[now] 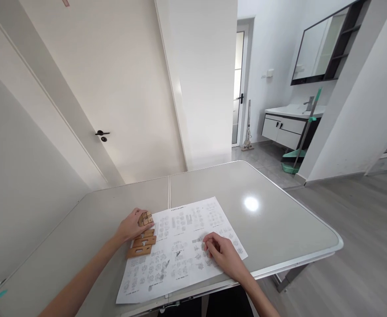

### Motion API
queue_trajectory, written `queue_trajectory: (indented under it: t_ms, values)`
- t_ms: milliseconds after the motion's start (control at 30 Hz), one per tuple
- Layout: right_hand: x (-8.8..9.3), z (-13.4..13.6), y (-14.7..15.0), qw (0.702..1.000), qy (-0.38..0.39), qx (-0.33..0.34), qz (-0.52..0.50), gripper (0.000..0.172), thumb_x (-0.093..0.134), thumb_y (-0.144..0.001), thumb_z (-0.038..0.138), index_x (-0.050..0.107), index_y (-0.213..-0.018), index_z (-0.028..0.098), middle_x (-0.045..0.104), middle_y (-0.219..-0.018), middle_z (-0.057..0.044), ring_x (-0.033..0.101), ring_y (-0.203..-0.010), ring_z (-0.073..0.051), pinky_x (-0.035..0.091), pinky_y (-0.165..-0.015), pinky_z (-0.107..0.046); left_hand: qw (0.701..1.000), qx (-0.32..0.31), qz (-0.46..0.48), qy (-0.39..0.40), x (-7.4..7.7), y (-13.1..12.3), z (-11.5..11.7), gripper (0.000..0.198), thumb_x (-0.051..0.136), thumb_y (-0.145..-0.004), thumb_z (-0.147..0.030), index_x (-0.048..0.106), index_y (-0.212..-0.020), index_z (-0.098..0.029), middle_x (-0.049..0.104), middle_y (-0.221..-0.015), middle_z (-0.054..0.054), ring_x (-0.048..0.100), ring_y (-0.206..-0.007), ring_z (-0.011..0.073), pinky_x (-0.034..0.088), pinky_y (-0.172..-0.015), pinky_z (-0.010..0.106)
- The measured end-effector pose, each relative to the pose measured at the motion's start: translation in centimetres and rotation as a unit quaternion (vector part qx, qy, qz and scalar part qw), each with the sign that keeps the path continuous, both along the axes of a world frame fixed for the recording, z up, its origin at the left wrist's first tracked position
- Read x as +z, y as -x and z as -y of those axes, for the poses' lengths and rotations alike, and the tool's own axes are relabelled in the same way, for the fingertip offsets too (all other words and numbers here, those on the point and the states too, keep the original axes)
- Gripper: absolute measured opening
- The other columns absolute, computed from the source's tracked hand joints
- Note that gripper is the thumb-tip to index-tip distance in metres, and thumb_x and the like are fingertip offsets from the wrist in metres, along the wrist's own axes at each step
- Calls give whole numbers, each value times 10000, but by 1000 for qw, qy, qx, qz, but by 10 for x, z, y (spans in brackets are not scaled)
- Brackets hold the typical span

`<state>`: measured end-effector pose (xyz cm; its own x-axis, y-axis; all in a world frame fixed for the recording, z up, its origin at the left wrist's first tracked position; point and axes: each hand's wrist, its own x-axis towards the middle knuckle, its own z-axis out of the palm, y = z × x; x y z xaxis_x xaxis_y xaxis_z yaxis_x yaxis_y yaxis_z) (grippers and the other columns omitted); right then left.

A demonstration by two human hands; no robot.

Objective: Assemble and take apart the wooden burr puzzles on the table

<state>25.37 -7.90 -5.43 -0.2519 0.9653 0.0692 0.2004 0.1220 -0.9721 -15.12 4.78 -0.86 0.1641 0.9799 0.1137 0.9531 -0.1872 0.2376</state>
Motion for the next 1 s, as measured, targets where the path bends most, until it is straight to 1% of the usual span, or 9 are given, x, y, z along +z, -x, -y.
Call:
queue_trajectory:
  t_ms: [100,167,300,467,600,733,800,867,1000]
  values:
    - [0,-1,0,1000,-4,-1,-3,331,473,-1004,497,662,-962,229,701,-818,-19,590,-664,-179,448,-637,-299,1000,10,10,0,1,-7,-8,657,642,-767,-737,684,-1177,-226,648,-1145,97,688,-910,293,550,-774,384]
    - [1,-1,0,1000,-4,-2,-8,319,480,-1001,488,660,-957,228,702,-819,-16,586,-660,-175,448,-635,-297,1000,15,24,-12,1,-12,-11,629,661,-768,-711,680,-1172,-229,628,-1134,85,679,-921,284,552,-818,390]
    - [3,-1,1,1000,-1,-3,-8,322,469,-997,498,652,-966,234,699,-837,-15,586,-668,-180,449,-646,-301,996,25,70,-53,1,-26,-8,609,626,-839,-641,627,-1255,-196,555,-1159,88,645,-998,266,534,-937,404]
    - [6,0,0,1000,6,-4,3,340,458,-994,519,645,-965,236,694,-839,-19,595,-680,-189,449,-657,-308,989,17,130,-61,7,-52,6,609,642,-854,-623,602,-1304,-214,537,-1149,77,636,-894,228,571,-840,396]
    - [7,1,1,1000,5,-7,9,334,454,-1005,507,644,-966,235,693,-845,-15,583,-675,-180,444,-656,-305,984,-52,170,-19,17,-91,23,595,635,-884,-638,587,-1334,-251,545,-1183,78,641,-896,218,581,-768,355]
    - [4,1,1,1000,6,-8,4,359,472,-996,538,649,-969,227,697,-830,-13,583,-658,-172,448,-643,-301,971,-137,191,33,21,-141,46,548,701,-850,-633,635,-1257,-272,562,-1139,57,642,-853,208,570,-738,353]
    - [4,-2,-2,1000,24,-7,-17,398,492,-976,586,649,-998,221,699,-818,-14,575,-633,-167,451,-616,-294,965,-168,195,51,20,-163,56,570,734,-820,-629,637,-1252,-270,557,-1135,54,641,-860,207,555,-744,344]
    - [7,-6,-8,998,43,-12,-41,441,513,-953,631,642,-1023,215,700,-828,-18,571,-623,-162,457,-598,-288,960,-190,192,69,17,-180,65,568,738,-799,-645,656,-1205,-256,548,-1123,53,633,-814,199,532,-687,330]
    - [17,-11,-24,999,32,-20,-29,450,517,-952,639,634,-1019,209,705,-862,-39,610,-676,-175,463,-601,-286,955,-214,175,103,7,-200,74,519,753,-759,-659,677,-1036,-227,544,-1079,56,612,-714,188,461,-564,312]
